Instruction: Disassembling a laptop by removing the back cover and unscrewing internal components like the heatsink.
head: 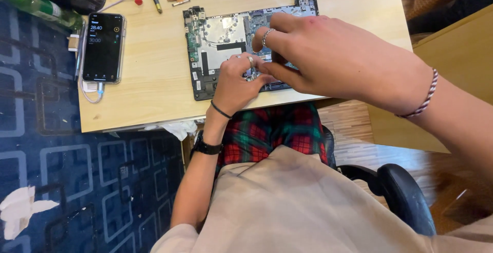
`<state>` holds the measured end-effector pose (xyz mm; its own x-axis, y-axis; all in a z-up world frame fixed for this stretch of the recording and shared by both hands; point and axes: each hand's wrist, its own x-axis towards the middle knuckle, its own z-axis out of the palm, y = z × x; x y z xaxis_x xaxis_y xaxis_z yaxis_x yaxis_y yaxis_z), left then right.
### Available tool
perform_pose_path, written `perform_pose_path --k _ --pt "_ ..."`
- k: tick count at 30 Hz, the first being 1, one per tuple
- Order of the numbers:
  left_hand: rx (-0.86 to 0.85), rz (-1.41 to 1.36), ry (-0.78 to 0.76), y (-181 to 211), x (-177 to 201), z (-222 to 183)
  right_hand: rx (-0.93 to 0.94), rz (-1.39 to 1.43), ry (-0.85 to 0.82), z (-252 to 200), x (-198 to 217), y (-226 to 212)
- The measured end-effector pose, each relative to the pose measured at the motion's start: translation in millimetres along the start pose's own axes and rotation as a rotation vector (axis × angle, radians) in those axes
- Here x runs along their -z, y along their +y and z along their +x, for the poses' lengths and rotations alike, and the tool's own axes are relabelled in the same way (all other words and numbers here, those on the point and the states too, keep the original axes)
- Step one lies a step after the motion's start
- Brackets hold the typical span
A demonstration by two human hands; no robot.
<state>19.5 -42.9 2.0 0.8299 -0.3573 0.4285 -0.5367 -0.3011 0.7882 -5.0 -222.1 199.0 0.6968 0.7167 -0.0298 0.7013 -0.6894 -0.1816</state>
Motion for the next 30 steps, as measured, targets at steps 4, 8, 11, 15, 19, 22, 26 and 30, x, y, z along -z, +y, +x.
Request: perform_pose_path --k 4,8,11,15,19,22,26,30 --pt "-0.011 -0.008 0.019 4 2 1 0.017 0.003 0.018 0 -1 -1" --pt "-0.061 -0.023 -0.064 1 3 -3 -0.012 0.007 0.011 -1 -3 2" --pt "-0.048 0.069 0.004 3 0 -3 -0.007 0.001 0.024 -1 -4 2" --pt "0.014 -0.057 -0.011 19 9 2 0.024 0.011 0.052 -1 -7 4" --pt "-0.016 -0.069 -0.044 0 1 -5 0.016 -0.012 0.048 -1 -6 5" --pt "0.008 -0.034 0.034 8 0 -3 0.006 0.01 0.075 0 -6 4" --pt "0.029 -0.082 0.0 8 2 -3 0.043 0.017 0.087 -1 -7 5" --pt "-0.001 -0.134 -0.002 8 2 -6 0.017 0.008 0.083 -3 -9 6"
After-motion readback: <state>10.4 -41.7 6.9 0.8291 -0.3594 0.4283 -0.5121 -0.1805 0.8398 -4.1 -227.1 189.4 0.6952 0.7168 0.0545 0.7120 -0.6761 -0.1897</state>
